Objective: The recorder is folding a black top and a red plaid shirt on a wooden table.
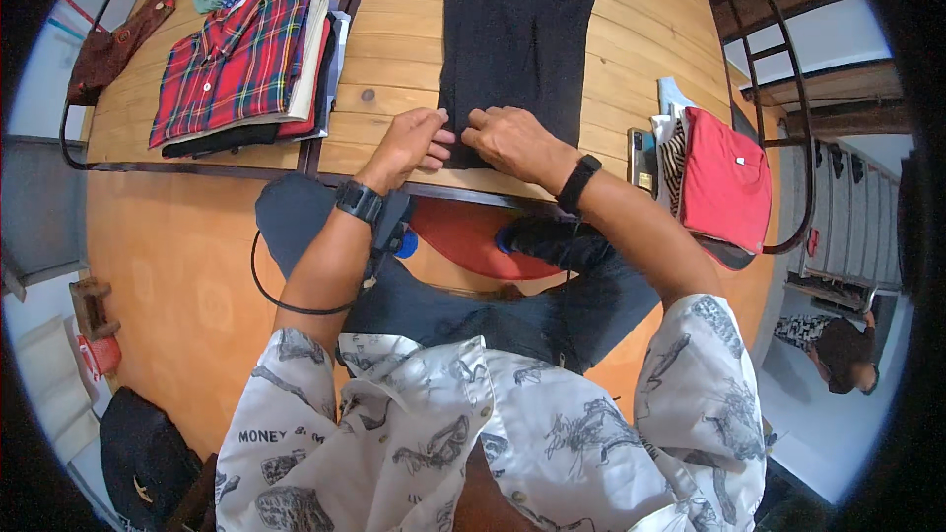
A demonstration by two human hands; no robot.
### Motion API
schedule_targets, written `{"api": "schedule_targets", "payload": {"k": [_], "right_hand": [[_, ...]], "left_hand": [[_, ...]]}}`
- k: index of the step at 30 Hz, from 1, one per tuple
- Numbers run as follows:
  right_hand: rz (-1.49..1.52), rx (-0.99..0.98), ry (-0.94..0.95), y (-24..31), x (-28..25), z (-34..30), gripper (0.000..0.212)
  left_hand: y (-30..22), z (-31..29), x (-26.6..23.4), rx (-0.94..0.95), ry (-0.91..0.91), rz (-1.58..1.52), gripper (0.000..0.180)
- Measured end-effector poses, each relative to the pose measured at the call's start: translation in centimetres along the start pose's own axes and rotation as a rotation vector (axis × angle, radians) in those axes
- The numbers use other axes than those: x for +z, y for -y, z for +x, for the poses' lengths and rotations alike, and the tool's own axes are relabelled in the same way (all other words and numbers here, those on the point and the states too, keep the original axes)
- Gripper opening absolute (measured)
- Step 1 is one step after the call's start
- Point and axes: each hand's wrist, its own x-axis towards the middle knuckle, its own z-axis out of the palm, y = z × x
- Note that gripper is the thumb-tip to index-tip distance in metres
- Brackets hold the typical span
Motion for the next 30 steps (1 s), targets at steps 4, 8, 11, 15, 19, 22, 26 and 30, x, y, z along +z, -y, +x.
{"api": "schedule_targets", "payload": {"k": [4, 8, 11, 15, 19, 22, 26, 30], "right_hand": [[0.182, 0.201, 0.000, -0.3, 0.3, 0.4, 0.011], [0.235, 0.323, -0.081, -0.5, -1.2, 0.4, 0.020], [0.225, 0.353, -0.158, -0.3, -0.9, 1.1, 0.023], [0.292, 0.223, 0.044, 1.3, 1.7, 0.7, 0.031], [0.380, 0.187, 0.062, 2.2, 1.0, 0.0, 0.039], [0.461, 0.290, 0.025, -0.2, 0.3, -0.6, 0.036], [0.365, 0.439, -0.050, -3.2, -0.6, -2.0, 0.030], [0.360, 0.534, 0.082, -3.2, -0.1, -1.9, 0.025]], "left_hand": [[1.0, 0.8, -1.2, 0.051, 0.026, 0.008, 0.033], [-0.1, 0.1, -1.3, 0.046, 0.006, 0.005, 0.028], [0.3, -0.2, -2.4, 0.051, -0.043, 0.000, 0.024], [0.4, -1.0, -2.0, -0.011, -0.024, -0.013, 0.022], [0.7, -1.2, -1.8, -0.002, -0.005, 0.037, 0.020], [0.5, -1.1, -1.4, 0.033, -0.022, 0.086, 0.019], [0.4, -0.5, -1.1, 0.085, -0.030, 0.136, 0.017], [0.8, 1.0, -0.5, 0.223, -0.145, 0.441, 0.024]]}}
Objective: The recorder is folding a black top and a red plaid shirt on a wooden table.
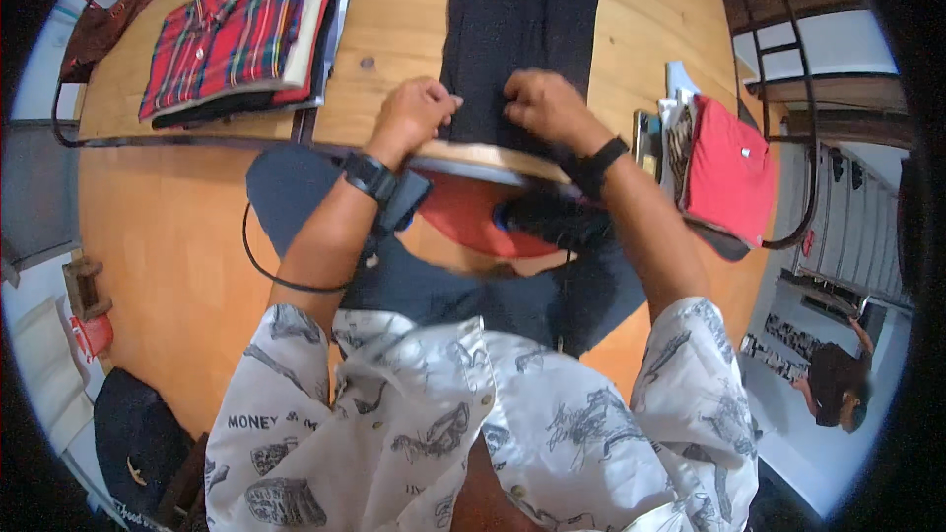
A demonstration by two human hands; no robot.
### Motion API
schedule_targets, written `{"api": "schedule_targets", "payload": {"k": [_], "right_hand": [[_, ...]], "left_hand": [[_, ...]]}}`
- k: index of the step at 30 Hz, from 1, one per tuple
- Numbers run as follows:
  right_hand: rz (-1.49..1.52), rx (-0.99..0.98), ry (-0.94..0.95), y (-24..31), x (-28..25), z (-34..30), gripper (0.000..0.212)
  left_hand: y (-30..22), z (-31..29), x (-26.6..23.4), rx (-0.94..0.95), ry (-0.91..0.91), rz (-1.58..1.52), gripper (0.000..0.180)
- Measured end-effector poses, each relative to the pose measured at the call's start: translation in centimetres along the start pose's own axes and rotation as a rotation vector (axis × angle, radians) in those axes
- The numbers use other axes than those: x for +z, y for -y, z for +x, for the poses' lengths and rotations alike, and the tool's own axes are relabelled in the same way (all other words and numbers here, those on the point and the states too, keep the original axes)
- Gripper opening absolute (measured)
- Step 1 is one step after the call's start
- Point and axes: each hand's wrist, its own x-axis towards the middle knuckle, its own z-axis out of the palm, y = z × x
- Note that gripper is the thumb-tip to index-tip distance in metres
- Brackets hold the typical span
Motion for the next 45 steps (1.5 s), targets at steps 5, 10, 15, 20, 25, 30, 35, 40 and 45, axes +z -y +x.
{"api": "schedule_targets", "payload": {"k": [5, 10, 15, 20, 25, 30, 35, 40, 45], "right_hand": [[0.004, -0.057, -0.028, 1.2, 1.1, -0.4, 0.028], [0.045, 0.037, 0.011, 1.4, 1.5, -0.3, 0.029], [0.094, 0.060, 0.021, 1.2, 1.0, -0.6, 0.029], [0.057, 0.025, 0.032, 1.4, 0.9, -0.5, 0.032], [0.018, -0.051, -0.039, 1.4, 1.2, -1.6, 0.032], [-0.010, 0.021, -0.024, 2.2, 0.8, -3.0, 0.034], [-0.072, -0.065, -0.051, 2.9, 0.3, -5.9, 0.032], [-0.280, -0.120, -0.149, 1.6, 0.5, -9.1, 0.027], [-0.481, -0.111, -0.174, 1.0, 0.7, -10.5, 0.017]], "left_hand": [[-0.7, 2.1, 1.6, 0.134, -0.110, 0.186, 0.024], [-1.9, 2.3, 1.7, 0.070, -0.164, 0.163, 0.022], [-3.2, 0.4, 1.7, 0.125, -0.272, 0.158, 0.022], [-1.2, 1.6, 1.5, 0.055, -0.284, 0.219, 0.020], [-1.2, 1.6, 1.6, 0.015, -0.261, 0.235, 0.021], [-2.0, -0.3, 1.7, 0.273, -0.379, 0.357, 0.024], [-3.3, -4.1, -0.2, 0.644, -0.113, 0.546, 0.026], [-3.3, -5.2, -0.6, 0.779, 0.094, 0.882, 0.028], [-3.5, -4.9, -0.3, 0.781, 0.110, 1.009, 0.032]]}}
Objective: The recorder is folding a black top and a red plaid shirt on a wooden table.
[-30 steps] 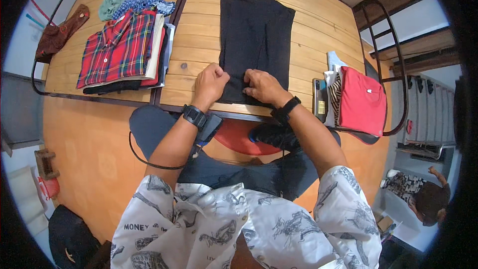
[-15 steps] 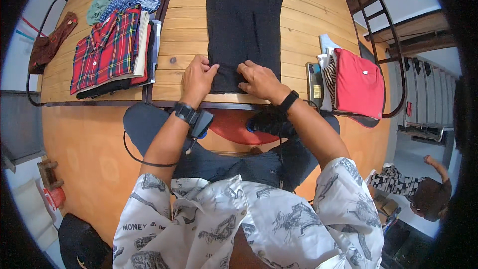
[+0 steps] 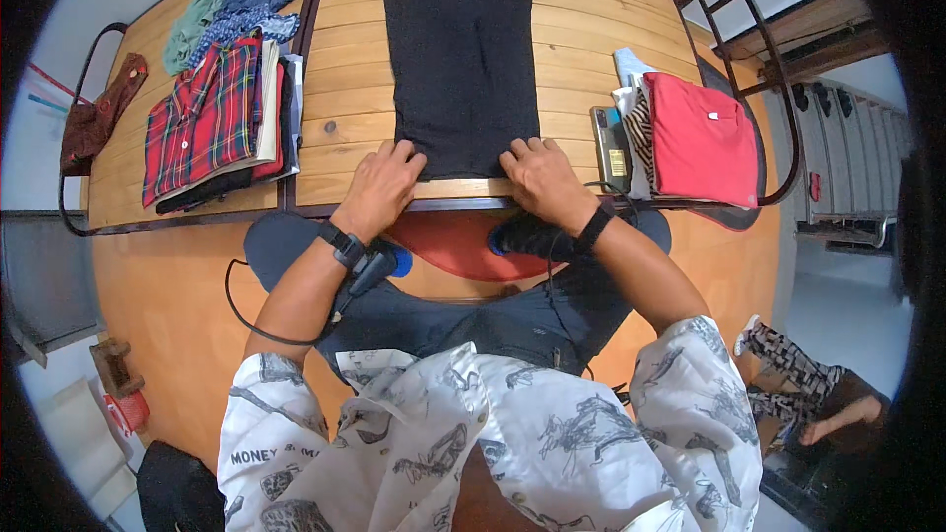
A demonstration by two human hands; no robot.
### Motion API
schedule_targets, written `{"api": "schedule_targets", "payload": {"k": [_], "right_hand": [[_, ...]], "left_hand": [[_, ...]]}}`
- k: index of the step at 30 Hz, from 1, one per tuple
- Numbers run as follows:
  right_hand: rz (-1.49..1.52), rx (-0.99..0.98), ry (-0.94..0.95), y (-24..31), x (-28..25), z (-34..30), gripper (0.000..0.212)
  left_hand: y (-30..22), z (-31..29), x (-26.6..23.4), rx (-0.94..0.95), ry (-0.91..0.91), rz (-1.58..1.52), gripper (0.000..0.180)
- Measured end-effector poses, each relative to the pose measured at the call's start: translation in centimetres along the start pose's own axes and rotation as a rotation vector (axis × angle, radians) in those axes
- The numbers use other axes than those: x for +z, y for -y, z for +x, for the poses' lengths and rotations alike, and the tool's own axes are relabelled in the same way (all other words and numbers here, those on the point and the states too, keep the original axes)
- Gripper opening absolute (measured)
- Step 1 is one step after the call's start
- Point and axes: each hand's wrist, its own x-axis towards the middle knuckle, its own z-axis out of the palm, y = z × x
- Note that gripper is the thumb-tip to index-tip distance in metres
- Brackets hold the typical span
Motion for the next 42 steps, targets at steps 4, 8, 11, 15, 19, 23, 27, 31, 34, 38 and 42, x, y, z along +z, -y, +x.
{"api": "schedule_targets", "payload": {"k": [4, 8, 11, 15, 19, 23, 27, 31, 34, 38, 42], "right_hand": [[-0.038, -0.018, -0.083, -0.3, 1.4, 0.2, 0.017], [-0.095, -0.021, -0.076, -0.4, 2.2, 0.6, 0.017], [-0.087, -0.017, -0.110, -0.6, 2.5, 0.5, 0.019], [0.025, 0.002, -0.169, -1.0, 2.7, 0.1, 0.021], [0.141, -0.005, -0.103, -1.0, 0.3, -1.0, 0.024], [0.366, -0.008, 0.043, -1.6, -3.0, -2.6, 0.028], [0.554, -0.100, 0.191, -2.5, -6.4, -2.6, 0.033], [0.705, -0.132, 0.292, -4.1, -9.1, -0.7, 0.047], [0.808, 0.076, 0.359, -6.3, -9.3, 2.0, 0.045], [0.685, 0.177, 0.060, -10.2, -3.1, 6.1, 0.042], [0.470, 0.360, -0.091, -10.2, 0.7, 5.5, 0.049]], "left_hand": [[-0.3, 0.2, 0.6, -0.010, 0.001, 0.093, 0.033], [-0.4, 0.5, 1.3, -0.011, -0.059, 0.121, 0.025], [-0.6, 0.9, 1.3, -0.025, -0.104, 0.070, 0.028], [-0.7, 0.7, 1.1, -0.044, -0.080, 0.019, 0.027], [-1.7, -0.7, -0.1, -0.008, -0.011, -0.088, 0.026], [-2.6, -1.9, -2.7, 0.009, 0.062, -0.200, 0.025], [-3.2, -1.9, -6.4, 0.021, 0.220, -0.406, 0.028], [-0.7, -1.0, -8.7, -0.053, 0.525, -0.784, 0.029], [3.3, 1.9, -8.0, -0.218, 0.486, -0.961, 0.034], [8.4, 4.2, -2.3, -0.410, -0.103, -0.723, 0.053], [10.1, 3.5, 2.9, -0.538, -0.314, -0.721, 0.055]]}}
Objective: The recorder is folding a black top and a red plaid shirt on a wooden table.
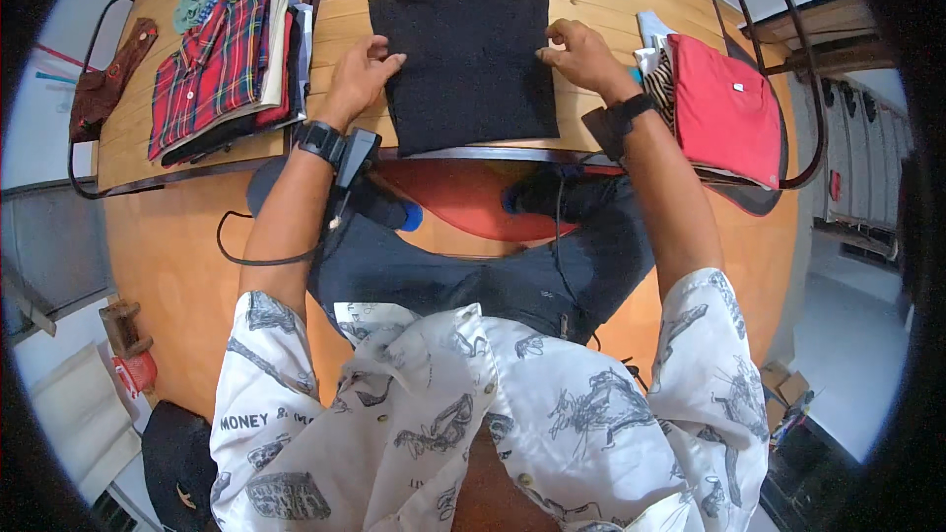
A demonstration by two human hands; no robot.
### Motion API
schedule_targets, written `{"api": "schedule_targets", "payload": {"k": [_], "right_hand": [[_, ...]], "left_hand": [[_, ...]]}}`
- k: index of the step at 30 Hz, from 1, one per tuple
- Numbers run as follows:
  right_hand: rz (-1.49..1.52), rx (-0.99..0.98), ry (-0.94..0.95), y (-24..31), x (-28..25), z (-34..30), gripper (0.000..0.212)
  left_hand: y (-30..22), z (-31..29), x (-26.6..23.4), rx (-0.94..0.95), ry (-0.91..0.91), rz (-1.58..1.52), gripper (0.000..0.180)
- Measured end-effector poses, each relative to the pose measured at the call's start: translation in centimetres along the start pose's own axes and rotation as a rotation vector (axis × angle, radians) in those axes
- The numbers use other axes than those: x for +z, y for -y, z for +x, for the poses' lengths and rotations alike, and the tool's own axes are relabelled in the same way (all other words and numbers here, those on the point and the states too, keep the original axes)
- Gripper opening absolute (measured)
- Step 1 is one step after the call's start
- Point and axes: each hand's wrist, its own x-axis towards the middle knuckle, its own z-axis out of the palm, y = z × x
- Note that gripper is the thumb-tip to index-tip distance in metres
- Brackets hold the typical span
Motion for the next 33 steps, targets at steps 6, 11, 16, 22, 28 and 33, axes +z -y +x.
{"api": "schedule_targets", "payload": {"k": [6, 11, 16, 22, 28, 33], "right_hand": [[0.131, 0.262, -0.017, -1.0, 2.3, -2.0, 0.044], [0.192, 0.260, -0.133, -1.9, 5.1, -1.5, 0.037], [0.246, 0.241, -0.150, -1.5, 4.8, -1.4, 0.028], [0.170, 0.175, -0.307, -1.1, 4.0, -0.5, 0.021], [0.246, 0.245, -0.252, -1.3, 5.6, 0.6, 0.025], [0.132, 0.224, -0.308, -2.3, 5.8, -0.1, 0.031]], "left_hand": [[-0.6, -2.0, 2.6, -0.041, -0.052, 0.092, 0.047], [-0.3, -1.7, 3.0, -0.033, -0.107, 0.120, 0.034], [-3.3, -2.5, 2.5, -0.018, -0.109, 0.028, 0.020], [-4.4, -1.1, 2.0, -0.023, -0.170, 0.071, 0.019], [-0.4, -0.7, 2.8, 0.011, -0.268, 0.074, 0.027], [-5.7, -3.7, 3.2, 0.173, -0.235, 0.245, 0.039]]}}
